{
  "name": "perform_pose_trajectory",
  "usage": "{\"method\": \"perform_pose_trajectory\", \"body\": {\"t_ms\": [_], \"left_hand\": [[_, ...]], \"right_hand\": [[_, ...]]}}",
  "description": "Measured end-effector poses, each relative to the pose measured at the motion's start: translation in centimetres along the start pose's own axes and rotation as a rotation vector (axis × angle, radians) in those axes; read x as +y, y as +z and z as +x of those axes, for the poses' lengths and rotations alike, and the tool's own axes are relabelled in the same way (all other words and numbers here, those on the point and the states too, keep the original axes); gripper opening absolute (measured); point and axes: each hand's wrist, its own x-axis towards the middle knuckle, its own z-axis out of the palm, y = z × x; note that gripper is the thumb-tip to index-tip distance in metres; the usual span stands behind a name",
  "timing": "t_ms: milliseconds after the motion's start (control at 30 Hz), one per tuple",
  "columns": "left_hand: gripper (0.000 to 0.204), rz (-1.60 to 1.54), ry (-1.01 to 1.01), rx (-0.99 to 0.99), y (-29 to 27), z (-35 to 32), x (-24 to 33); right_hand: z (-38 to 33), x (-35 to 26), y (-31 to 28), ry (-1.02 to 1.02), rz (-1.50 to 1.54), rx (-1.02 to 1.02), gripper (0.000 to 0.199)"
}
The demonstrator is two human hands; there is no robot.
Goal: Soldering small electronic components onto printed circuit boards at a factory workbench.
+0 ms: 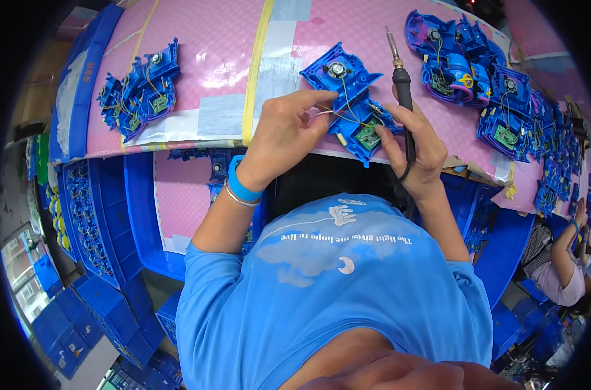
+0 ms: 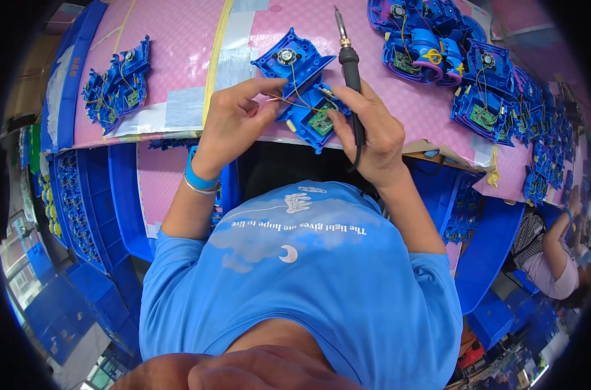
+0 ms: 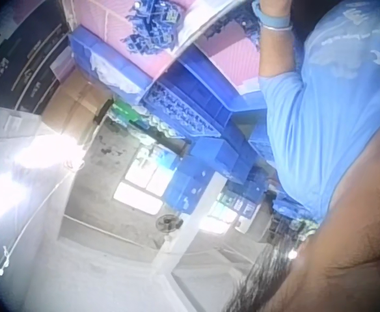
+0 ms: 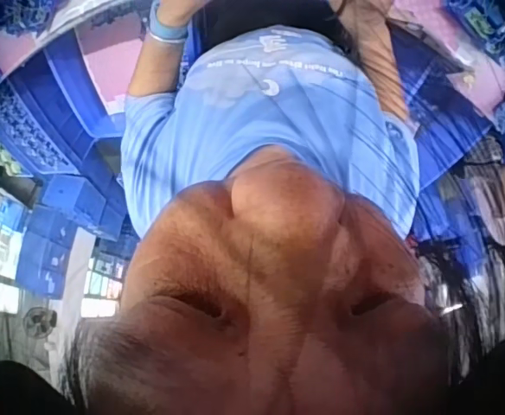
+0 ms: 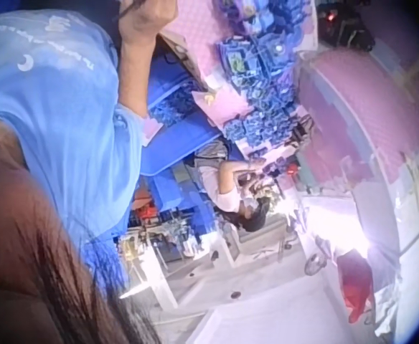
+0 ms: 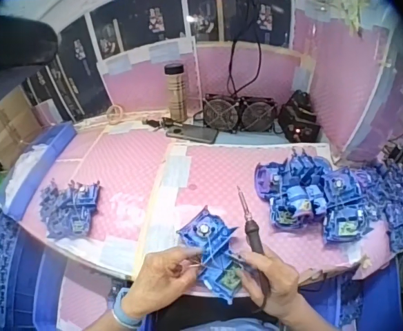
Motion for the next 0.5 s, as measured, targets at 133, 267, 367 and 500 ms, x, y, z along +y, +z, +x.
{"method": "perform_pose_trajectory", "body": {"t_ms": [133, 267, 367, 500], "left_hand": [[0.044, -0.554, -0.141, 0.17, -0.8, -1.1, 1.9], [0.041, -0.996, -0.177, 0.145, -2.8, -1.3, 1.7], [0.039, -0.794, -0.137, 0.143, -1.3, -1.6, 1.5], [0.035, -0.781, -0.106, 0.15, -0.4, -1.5, 3.1]], "right_hand": [[0.3, -0.6, 0.8, -0.047, 0.001, 0.032, 0.039], [1.5, -0.8, 0.7, -0.169, 0.055, 0.011, 0.036], [2.5, -1.6, 1.6, -0.138, 0.278, 0.025, 0.034], [3.7, -3.1, 3.3, -0.014, 0.638, 0.068, 0.032]]}}
